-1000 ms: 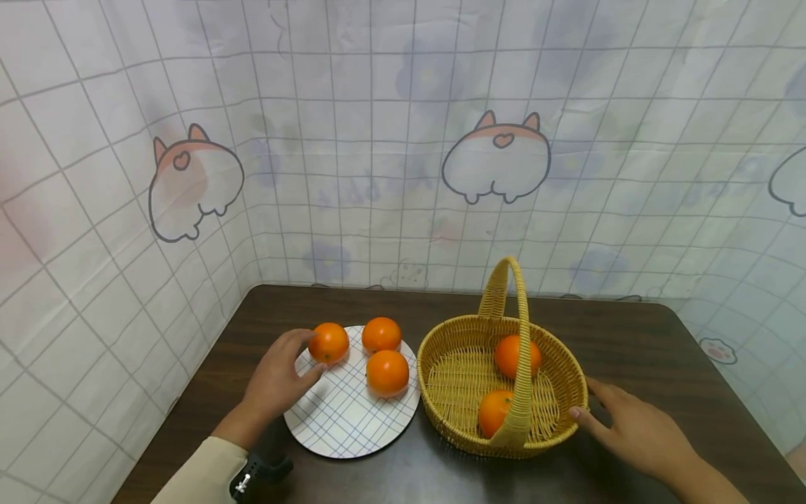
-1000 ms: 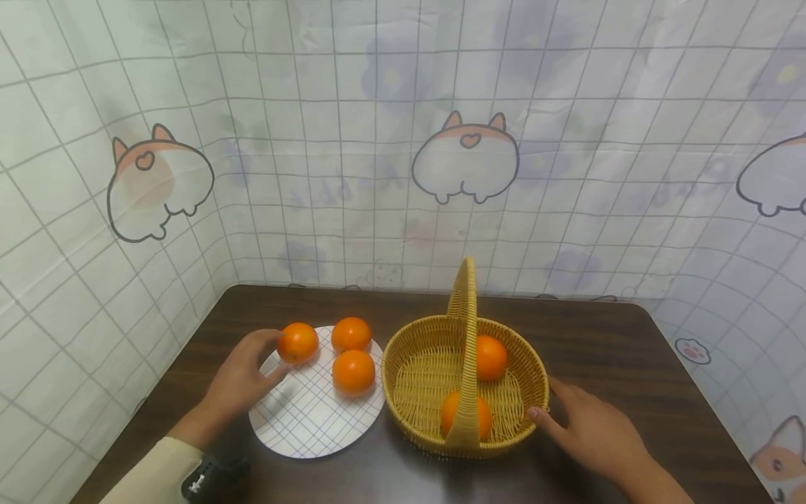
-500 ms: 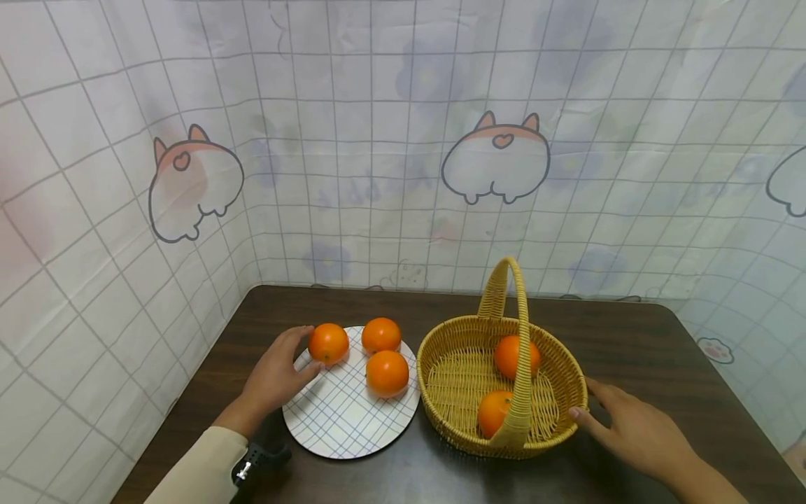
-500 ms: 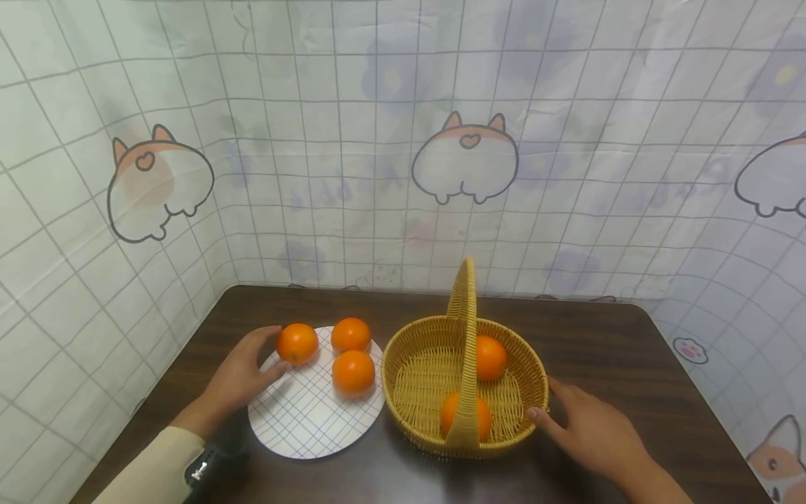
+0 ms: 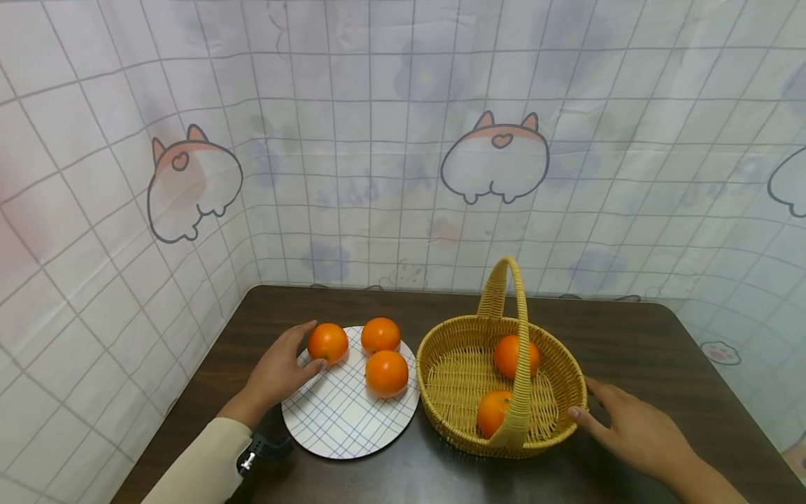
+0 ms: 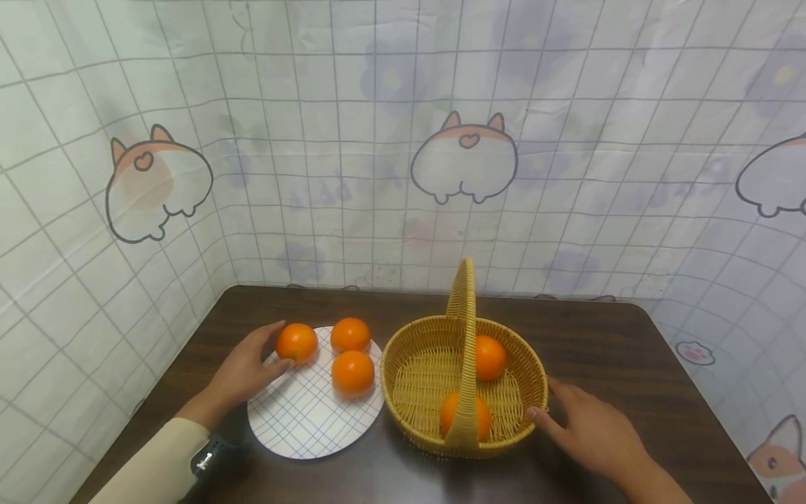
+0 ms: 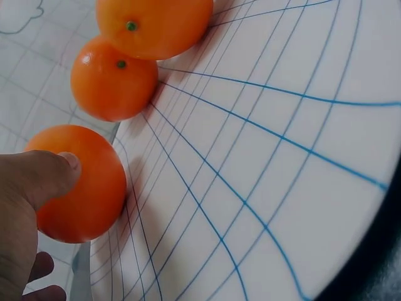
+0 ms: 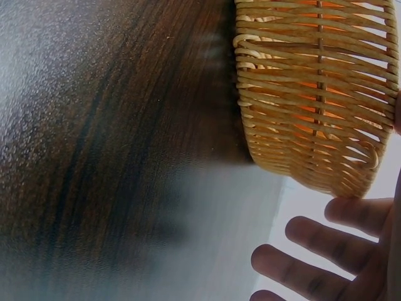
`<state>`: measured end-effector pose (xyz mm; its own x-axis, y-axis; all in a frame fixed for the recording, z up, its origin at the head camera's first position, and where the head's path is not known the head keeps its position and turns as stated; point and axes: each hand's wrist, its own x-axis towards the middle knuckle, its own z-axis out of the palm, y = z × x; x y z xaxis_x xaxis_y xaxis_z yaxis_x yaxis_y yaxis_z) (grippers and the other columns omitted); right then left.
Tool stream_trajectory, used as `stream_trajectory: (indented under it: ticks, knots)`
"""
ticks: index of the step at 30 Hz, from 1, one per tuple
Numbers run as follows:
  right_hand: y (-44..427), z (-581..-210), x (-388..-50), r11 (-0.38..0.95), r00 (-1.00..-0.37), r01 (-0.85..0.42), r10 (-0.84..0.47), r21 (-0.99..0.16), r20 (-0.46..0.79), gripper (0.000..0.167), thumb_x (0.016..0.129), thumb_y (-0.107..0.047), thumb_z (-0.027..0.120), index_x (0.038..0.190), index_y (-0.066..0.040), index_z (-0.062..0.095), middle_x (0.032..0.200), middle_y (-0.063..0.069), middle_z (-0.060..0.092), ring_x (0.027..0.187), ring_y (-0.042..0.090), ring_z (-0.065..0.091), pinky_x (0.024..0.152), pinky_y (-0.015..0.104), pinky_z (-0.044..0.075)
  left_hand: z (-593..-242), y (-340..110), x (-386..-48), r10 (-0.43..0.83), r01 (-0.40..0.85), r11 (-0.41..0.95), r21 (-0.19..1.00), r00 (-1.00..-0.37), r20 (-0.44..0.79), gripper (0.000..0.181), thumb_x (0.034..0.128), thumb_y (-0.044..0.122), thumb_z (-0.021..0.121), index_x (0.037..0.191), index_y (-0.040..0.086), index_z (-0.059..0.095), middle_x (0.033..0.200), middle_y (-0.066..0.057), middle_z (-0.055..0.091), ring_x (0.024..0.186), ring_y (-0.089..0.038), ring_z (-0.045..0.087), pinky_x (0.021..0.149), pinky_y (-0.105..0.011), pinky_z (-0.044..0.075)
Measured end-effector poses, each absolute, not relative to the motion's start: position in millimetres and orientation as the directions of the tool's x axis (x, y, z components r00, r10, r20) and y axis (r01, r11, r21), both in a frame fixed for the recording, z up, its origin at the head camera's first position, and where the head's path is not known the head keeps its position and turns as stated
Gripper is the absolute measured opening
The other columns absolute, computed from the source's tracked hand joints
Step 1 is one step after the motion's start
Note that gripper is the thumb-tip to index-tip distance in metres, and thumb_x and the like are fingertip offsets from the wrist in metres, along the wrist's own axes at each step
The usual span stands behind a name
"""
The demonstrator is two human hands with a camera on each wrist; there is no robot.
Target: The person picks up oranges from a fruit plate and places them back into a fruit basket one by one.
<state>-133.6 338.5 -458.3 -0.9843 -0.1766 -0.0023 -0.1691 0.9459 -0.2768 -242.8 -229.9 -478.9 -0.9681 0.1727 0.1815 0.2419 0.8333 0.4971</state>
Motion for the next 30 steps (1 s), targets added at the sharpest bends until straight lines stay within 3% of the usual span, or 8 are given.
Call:
stream_trajectory:
  ticks: [11,22,30]
  knots:
    - [337.6,-457.0,-132.9,0.943,-0.983,-0.175,-0.183,-0.283,-0.001,0.075,0.101,-0.058,0.054,0.145,0.002,0.051,0.134,0.029,0.059,0.106,0.045,0.066,0.070,0.063,0.056,-483.4,-225.6,-246.5,0.207,0.275,0.813,0.513,-0.960,0.187,0.076,0.0885,0.024,0.083,0.151,0.006,0.044,0.148,-0.023,0.048,0.129,-0.041,0.053,0.106,-0.060,0.044]
    - [338.3,-456.0,-133.9,0.944,-0.984,-0.171,-0.179,-0.284,-0.005,0.076,0.101,-0.058,0.054,0.145,0.003,0.050,0.135,0.030,0.059,0.104,0.043,0.067,0.069,0.062,0.056,-483.3,-222.0,-248.1,0.166,0.221,0.776,0.591,-0.975,0.147,0.074,0.0847,0.019,0.086,0.142,0.003,0.042,0.139,-0.021,0.054,0.115,-0.034,0.060,0.101,-0.054,0.050]
    - [338.5,-456.4,-134.3,0.942,-0.984,-0.168,-0.180,-0.291,-0.014,0.075,0.102,-0.058,0.053,0.146,0.003,0.049,0.136,0.030,0.058,0.105,0.043,0.067,0.069,0.061,0.056,-484.4,-221.5,-243.3,0.183,0.238,0.759,0.606,-0.971,0.152,0.073,0.0852,0.023,0.086,0.144,0.006,0.046,0.140,-0.017,0.055,0.118,-0.033,0.059,0.101,-0.053,0.051]
